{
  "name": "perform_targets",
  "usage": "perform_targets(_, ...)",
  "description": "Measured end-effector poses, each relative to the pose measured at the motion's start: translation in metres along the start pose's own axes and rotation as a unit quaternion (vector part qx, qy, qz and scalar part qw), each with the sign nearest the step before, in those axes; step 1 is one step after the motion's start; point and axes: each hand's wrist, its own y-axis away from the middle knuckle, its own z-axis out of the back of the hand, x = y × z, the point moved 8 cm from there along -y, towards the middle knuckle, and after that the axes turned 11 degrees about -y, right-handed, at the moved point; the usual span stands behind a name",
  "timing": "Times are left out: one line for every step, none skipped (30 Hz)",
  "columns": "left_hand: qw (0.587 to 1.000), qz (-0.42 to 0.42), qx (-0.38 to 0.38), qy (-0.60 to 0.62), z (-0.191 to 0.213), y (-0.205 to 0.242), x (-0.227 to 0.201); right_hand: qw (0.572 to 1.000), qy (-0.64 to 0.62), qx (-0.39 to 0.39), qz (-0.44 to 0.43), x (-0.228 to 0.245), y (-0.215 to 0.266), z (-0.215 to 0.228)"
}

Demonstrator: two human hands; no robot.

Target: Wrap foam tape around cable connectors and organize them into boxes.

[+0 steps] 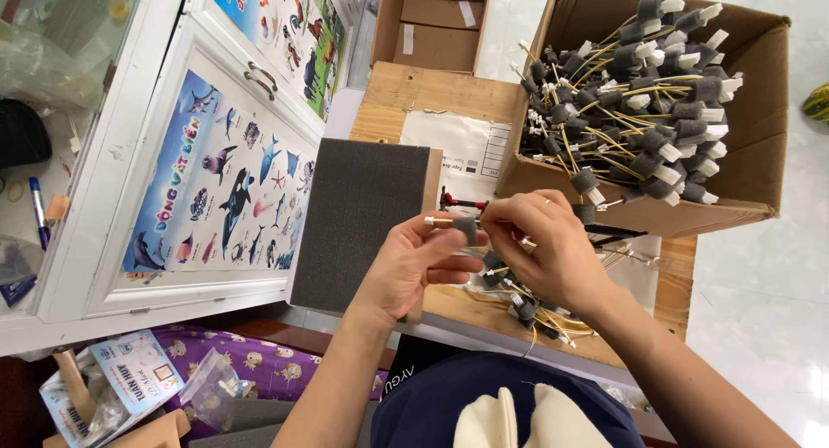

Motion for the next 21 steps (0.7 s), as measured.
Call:
perform_targets(0.998, -0.029, 0.001, -0.061, 0.003, -0.001, 0.001, 1.0, -0.004, 0.0, 0.012, 0.004, -0.001, -0.001)
perform_targets(0.998, -0.029, -0.002, -0.061, 0.006, -0.002, 0.002, 1.0, -0.006, 0.001, 0.013, 0.007, -0.001, -0.002)
perform_targets(0.994, -0.046, -0.004, -0.097, 0.008, -0.003, 0.0, 0.989, -0.09, 0.01, -0.119, -0.011, 0.0, -0.006)
perform_targets(0.989, -0.063, -0.007, -0.133, 0.011, -0.005, -0.003, 0.953, -0.172, 0.021, -0.249, -0.027, 0.007, -0.013)
perform_targets(0.989, -0.063, -0.007, -0.132, 0.01, -0.005, -0.008, 0.953, -0.171, 0.022, -0.249, -0.028, 0.009, -0.011)
perform_targets(0.996, -0.039, 0.002, -0.086, 0.008, -0.006, -0.009, 0.959, -0.157, 0.032, -0.235, -0.027, 0.009, -0.01)
perform_targets(0.999, -0.015, 0.01, -0.039, 0.006, -0.006, -0.009, 0.964, -0.144, 0.042, -0.221, -0.026, 0.01, -0.009)
perform_targets(0.999, -0.014, 0.01, -0.038, 0.001, -0.003, -0.016, 0.963, -0.144, 0.043, -0.222, -0.028, 0.012, -0.008)
perform_targets(1.0, 0.01, 0.021, 0.017, -0.004, -0.001, -0.02, 0.988, -0.088, 0.046, -0.118, -0.016, 0.006, -0.004)
perform_targets(0.996, 0.034, 0.032, 0.072, -0.01, 0.001, -0.025, 0.998, -0.03, 0.049, -0.012, -0.002, 0.004, -0.001)
perform_targets(0.996, 0.035, 0.033, 0.072, -0.011, 0.001, -0.026, 0.998, -0.03, 0.048, -0.013, -0.002, 0.003, 0.001)
perform_targets(0.995, 0.027, 0.043, 0.086, -0.013, 0.002, -0.029, 0.998, 0.005, 0.067, 0.0, 0.001, 0.002, 0.0)
perform_targets(0.994, 0.019, 0.051, 0.099, -0.015, 0.004, -0.032, 0.996, 0.039, 0.085, 0.013, 0.004, 0.002, -0.001)
perform_targets(0.994, 0.021, 0.051, 0.099, -0.018, 0.006, -0.032, 0.996, 0.039, 0.084, 0.012, 0.005, 0.003, -0.002)
perform_targets(0.997, -0.006, 0.054, 0.051, -0.021, 0.008, -0.037, 0.996, 0.027, 0.079, -0.013, 0.002, 0.002, -0.002)
perform_targets(0.998, -0.033, 0.056, 0.003, -0.024, 0.01, -0.042, 0.997, 0.016, 0.073, -0.038, 0.0, 0.001, -0.001)
perform_targets(0.998, -0.034, 0.057, 0.002, -0.029, 0.013, -0.043, 0.997, 0.016, 0.071, -0.038, 0.0, 0.001, -0.002)
perform_targets(0.994, -0.067, 0.053, -0.067, -0.033, 0.016, -0.05, 0.992, -0.017, 0.067, -0.106, -0.011, 0.003, -0.003)
perform_targets(0.985, -0.101, 0.047, -0.136, -0.038, 0.02, -0.056, 0.981, -0.05, 0.062, -0.174, -0.021, 0.007, -0.005)
perform_targets(0.984, -0.101, 0.048, -0.137, -0.041, 0.023, -0.054, 0.982, -0.051, 0.061, -0.173, -0.02, 0.007, -0.006)
perform_targets(0.977, -0.119, 0.027, -0.176, -0.043, 0.026, -0.055, 0.969, -0.087, 0.046, -0.226, -0.027, 0.01, -0.006)
